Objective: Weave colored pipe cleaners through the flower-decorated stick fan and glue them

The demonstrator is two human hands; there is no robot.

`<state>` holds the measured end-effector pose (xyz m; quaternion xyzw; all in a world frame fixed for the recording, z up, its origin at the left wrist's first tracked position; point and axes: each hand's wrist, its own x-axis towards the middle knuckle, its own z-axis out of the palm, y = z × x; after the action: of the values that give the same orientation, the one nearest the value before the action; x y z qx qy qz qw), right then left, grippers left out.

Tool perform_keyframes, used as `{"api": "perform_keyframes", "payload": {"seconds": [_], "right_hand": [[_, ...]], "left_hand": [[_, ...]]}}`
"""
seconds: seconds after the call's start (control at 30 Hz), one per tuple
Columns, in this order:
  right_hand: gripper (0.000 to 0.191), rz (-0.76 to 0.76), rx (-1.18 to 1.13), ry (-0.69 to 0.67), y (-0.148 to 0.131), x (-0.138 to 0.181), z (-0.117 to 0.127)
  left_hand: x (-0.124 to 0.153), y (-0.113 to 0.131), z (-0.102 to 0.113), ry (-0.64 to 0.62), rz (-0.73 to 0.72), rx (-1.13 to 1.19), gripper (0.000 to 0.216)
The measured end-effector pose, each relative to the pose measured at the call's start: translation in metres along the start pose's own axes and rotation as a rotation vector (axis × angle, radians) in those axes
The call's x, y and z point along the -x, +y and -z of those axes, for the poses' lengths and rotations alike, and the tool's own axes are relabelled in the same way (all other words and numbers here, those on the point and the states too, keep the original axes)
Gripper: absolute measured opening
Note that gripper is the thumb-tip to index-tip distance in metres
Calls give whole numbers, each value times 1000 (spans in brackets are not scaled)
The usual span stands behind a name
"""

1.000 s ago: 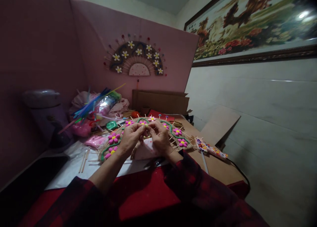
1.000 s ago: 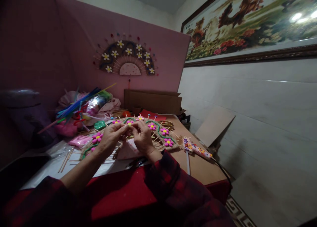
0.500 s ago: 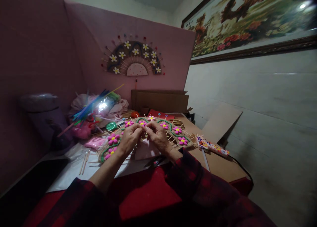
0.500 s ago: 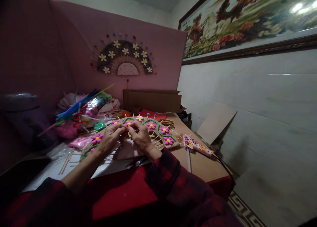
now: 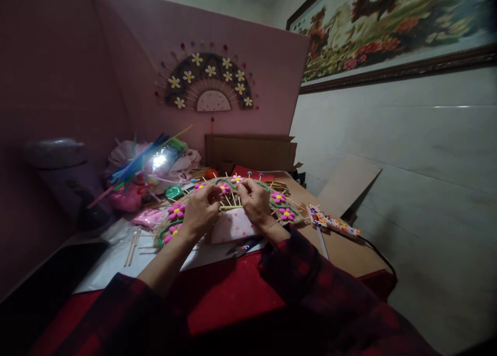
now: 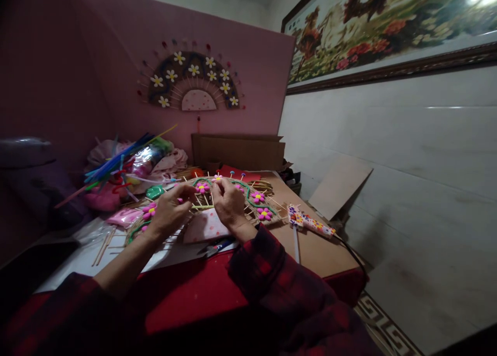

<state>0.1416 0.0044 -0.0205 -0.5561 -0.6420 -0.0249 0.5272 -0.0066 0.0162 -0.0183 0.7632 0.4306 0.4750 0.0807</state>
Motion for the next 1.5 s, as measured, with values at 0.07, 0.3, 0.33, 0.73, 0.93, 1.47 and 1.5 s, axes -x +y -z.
{"api": "perform_keyframes", "payload": {"seconds": [0.07, 0.3, 0.33, 0.73, 0.93, 1.47, 1.5], "right_hand": [[24, -20, 186, -35, -2, 0, 3], [17, 49, 468, -241, -1, 2, 6], [17, 61, 472, -256, -1, 2, 6], [25, 78, 512, -366, 0, 3, 8], [21, 58, 466, -366, 3, 3, 7], [20, -201, 485, 8, 18, -32, 30], [20, -213, 494, 33, 19, -33, 32]], "left_hand": [[2, 2, 1, -38, 22, -193, 18], [6, 10, 5, -224, 145, -596, 26], [6, 10, 5, -252, 154, -625, 26], [7, 10, 2, -334, 114, -644, 26], [9, 15, 3, -289, 105, -651, 27], [15, 32, 12, 350, -1, -76, 36], [15, 31, 10, 309, 13, -130, 36]]}}
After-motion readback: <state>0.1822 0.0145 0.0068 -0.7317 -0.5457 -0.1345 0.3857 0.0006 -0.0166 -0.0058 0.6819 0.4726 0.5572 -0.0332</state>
